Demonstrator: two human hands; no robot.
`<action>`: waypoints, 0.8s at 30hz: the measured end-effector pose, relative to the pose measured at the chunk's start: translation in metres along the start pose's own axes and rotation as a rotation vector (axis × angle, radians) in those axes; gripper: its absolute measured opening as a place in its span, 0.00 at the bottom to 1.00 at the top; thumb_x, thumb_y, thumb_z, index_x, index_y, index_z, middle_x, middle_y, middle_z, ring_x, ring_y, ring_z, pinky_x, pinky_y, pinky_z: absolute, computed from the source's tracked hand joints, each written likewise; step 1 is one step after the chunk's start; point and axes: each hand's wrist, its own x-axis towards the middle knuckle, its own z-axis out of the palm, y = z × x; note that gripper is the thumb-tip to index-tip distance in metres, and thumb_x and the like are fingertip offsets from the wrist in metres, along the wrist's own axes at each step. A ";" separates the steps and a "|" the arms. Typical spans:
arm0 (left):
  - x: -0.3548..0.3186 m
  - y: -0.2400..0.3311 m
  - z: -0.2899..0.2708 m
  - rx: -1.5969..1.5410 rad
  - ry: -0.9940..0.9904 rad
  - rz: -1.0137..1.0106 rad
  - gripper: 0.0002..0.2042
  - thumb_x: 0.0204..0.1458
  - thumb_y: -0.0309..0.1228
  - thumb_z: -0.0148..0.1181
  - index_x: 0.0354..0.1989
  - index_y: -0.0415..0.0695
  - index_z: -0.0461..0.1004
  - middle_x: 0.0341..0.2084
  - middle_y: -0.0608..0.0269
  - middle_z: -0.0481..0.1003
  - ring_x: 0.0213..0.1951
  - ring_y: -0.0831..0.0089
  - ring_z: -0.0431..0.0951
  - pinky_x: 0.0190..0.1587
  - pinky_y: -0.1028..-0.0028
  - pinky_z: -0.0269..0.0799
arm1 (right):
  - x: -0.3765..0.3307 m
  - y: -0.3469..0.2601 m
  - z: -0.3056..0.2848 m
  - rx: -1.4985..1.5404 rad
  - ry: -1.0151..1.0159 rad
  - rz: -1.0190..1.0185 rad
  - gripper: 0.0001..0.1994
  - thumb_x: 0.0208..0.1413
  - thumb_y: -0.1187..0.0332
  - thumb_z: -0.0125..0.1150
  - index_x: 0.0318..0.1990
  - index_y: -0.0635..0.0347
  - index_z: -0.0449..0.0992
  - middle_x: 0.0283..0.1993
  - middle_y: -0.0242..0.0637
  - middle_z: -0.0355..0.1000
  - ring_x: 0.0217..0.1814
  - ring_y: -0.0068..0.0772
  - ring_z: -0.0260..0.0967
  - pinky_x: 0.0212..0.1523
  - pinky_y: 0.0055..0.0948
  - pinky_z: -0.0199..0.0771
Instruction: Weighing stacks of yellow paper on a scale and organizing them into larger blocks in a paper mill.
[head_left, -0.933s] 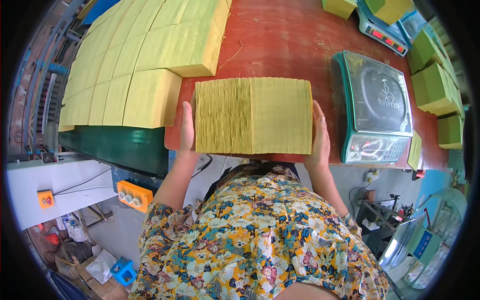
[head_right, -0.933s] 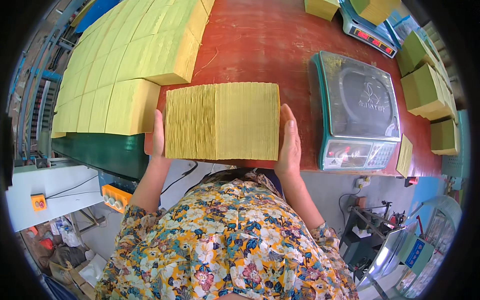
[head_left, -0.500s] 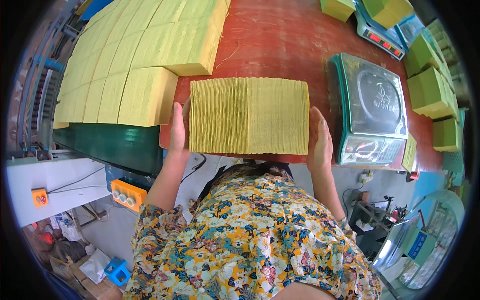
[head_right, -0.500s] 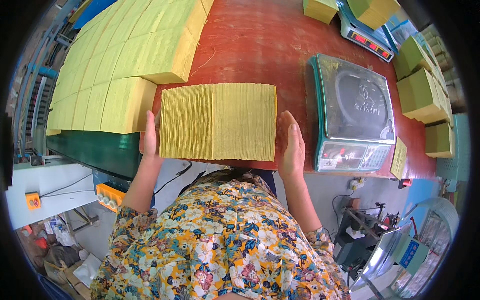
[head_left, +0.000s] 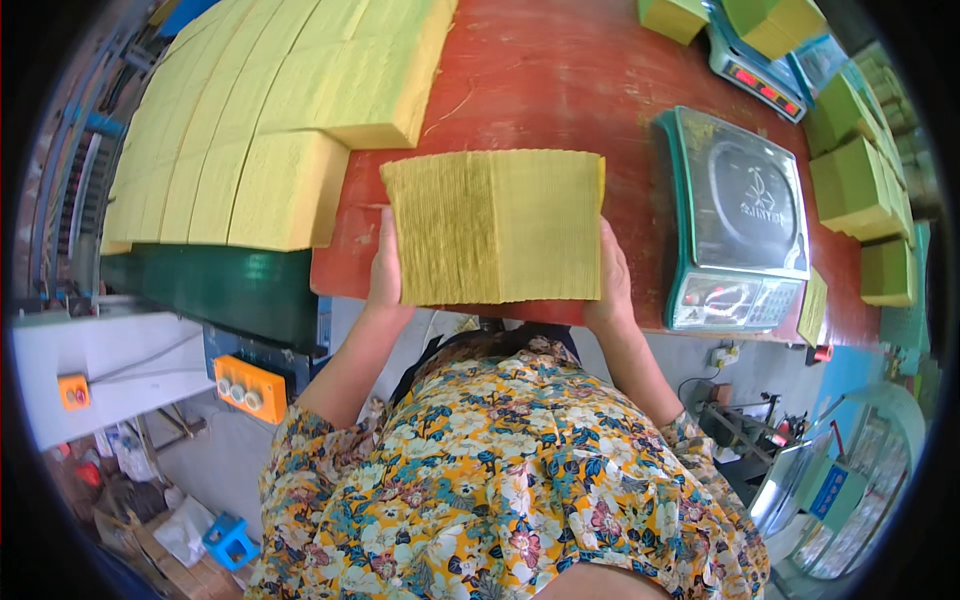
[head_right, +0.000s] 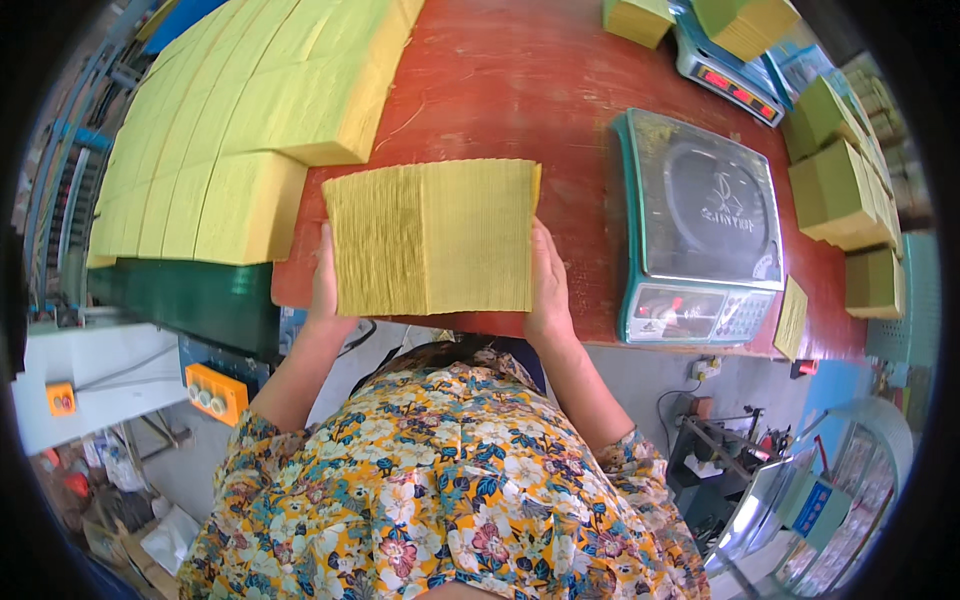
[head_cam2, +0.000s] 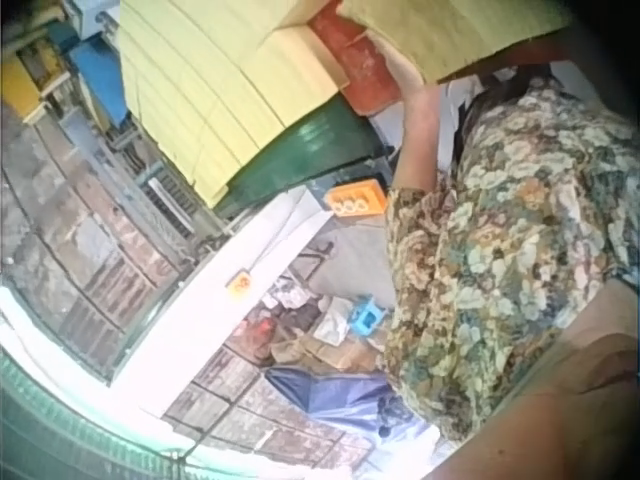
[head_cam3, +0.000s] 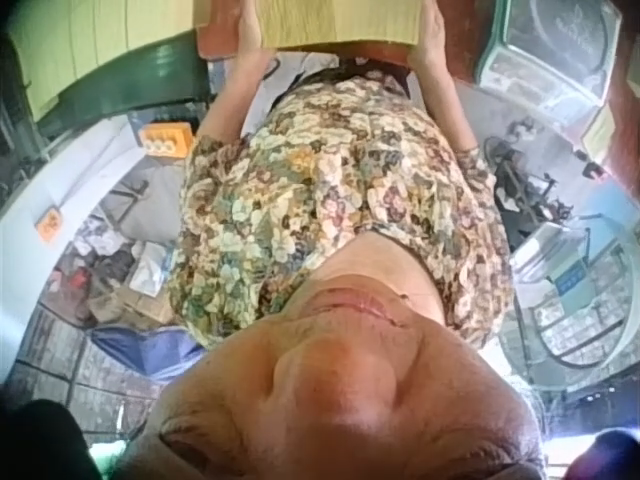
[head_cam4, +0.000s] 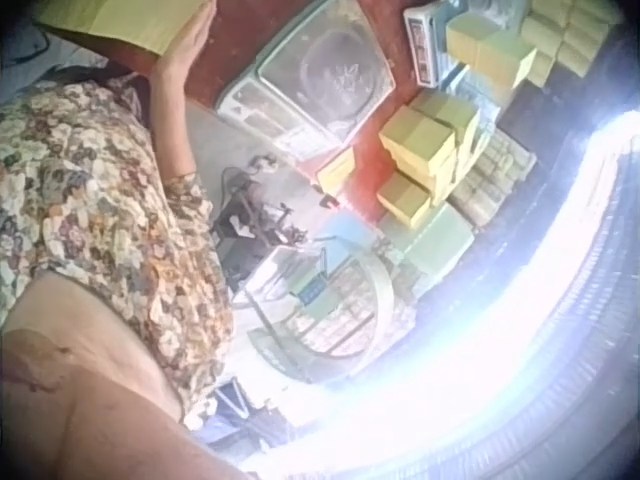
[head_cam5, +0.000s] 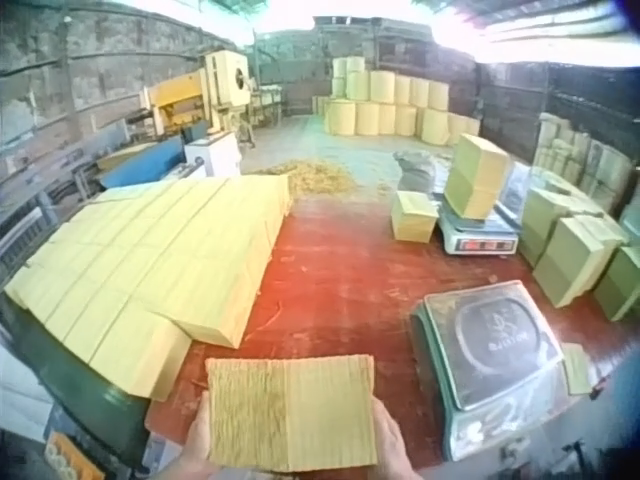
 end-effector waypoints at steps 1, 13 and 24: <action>0.005 -0.003 -0.003 -0.133 -0.071 -0.008 0.26 0.67 0.51 0.38 0.63 0.45 0.66 0.58 0.61 0.71 0.56 0.66 0.73 0.60 0.64 0.67 | 0.006 0.003 -0.009 0.182 0.011 0.138 0.25 0.71 0.53 0.41 0.64 0.64 0.66 0.63 0.39 0.67 0.64 0.30 0.64 0.64 0.30 0.62; 0.002 0.035 -0.048 -0.048 0.030 0.056 0.28 0.67 0.52 0.39 0.66 0.44 0.62 0.63 0.56 0.66 0.62 0.59 0.67 0.64 0.61 0.63 | 0.015 0.008 -0.027 0.168 0.041 0.124 0.26 0.70 0.54 0.45 0.66 0.63 0.64 0.64 0.40 0.66 0.64 0.32 0.64 0.65 0.32 0.61; 0.028 0.003 -0.054 -0.009 -0.036 0.175 0.22 0.67 0.42 0.42 0.64 0.43 0.63 0.59 0.56 0.70 0.59 0.60 0.71 0.61 0.60 0.69 | 0.014 -0.009 0.012 0.545 -0.040 0.177 0.25 0.70 0.57 0.43 0.67 0.64 0.63 0.66 0.38 0.64 0.67 0.28 0.59 0.68 0.29 0.56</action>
